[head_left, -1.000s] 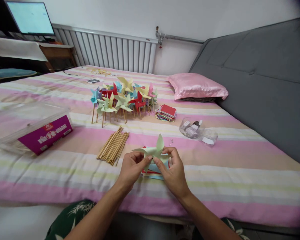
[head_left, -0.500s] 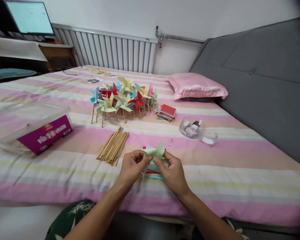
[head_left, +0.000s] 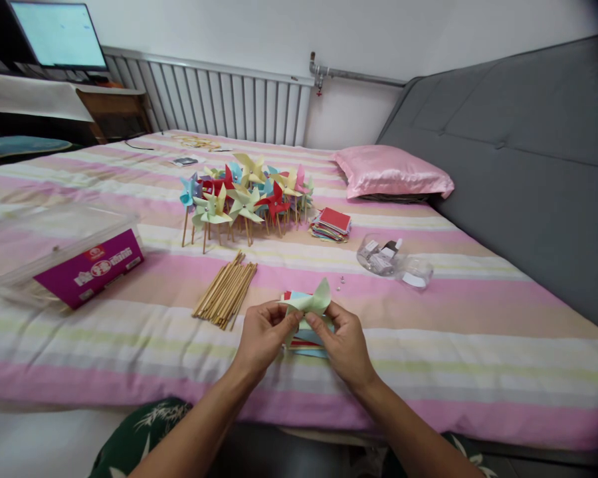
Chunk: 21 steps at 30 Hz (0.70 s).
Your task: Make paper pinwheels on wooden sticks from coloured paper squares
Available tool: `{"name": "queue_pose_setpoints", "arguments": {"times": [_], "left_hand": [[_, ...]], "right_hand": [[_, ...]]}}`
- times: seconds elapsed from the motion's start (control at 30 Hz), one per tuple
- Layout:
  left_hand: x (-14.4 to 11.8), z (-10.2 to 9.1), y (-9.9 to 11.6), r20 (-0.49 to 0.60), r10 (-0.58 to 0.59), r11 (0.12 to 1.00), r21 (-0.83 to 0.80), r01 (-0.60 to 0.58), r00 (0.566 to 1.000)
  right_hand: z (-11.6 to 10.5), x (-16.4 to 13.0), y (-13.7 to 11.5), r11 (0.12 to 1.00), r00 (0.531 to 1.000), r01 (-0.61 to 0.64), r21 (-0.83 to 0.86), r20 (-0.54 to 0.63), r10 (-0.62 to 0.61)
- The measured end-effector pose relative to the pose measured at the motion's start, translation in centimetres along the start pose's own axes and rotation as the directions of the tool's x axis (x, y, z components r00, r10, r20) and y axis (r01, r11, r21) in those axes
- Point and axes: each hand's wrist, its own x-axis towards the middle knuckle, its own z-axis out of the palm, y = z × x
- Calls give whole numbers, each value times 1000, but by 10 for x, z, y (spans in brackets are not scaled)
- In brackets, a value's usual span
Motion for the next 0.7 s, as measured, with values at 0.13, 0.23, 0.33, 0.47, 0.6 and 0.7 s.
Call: {"name": "queue_pose_setpoints", "arguments": {"times": [0.13, 0.23, 0.33, 0.47, 0.6, 0.7], "left_hand": [[0, 1, 1, -9, -4, 1000, 2, 4, 1000], [-1, 2, 1, 0, -8, 1000, -2, 8, 1000], [-1, 2, 1, 8, -1, 1000, -22, 1, 1000], [-1, 3, 2, 30, -2, 999, -53, 4, 1000], [-2, 3, 4, 63, -27, 997, -67, 31, 998], [-2, 4, 4, 66, -50, 997, -48, 53, 997]], "right_hand": [[0, 0, 1, 1000, 1000, -10, 2, -5, 10], [0, 0, 2, 999, 999, -32, 21, -9, 33], [0, 1, 2, 997, 999, -49, 58, -8, 49], [-1, 1, 1, 997, 1000, -26, 69, -13, 27], [-2, 0, 0, 999, 999, -37, 39, -32, 38], [-2, 1, -2, 996, 996, -78, 29, -41, 79]]}}
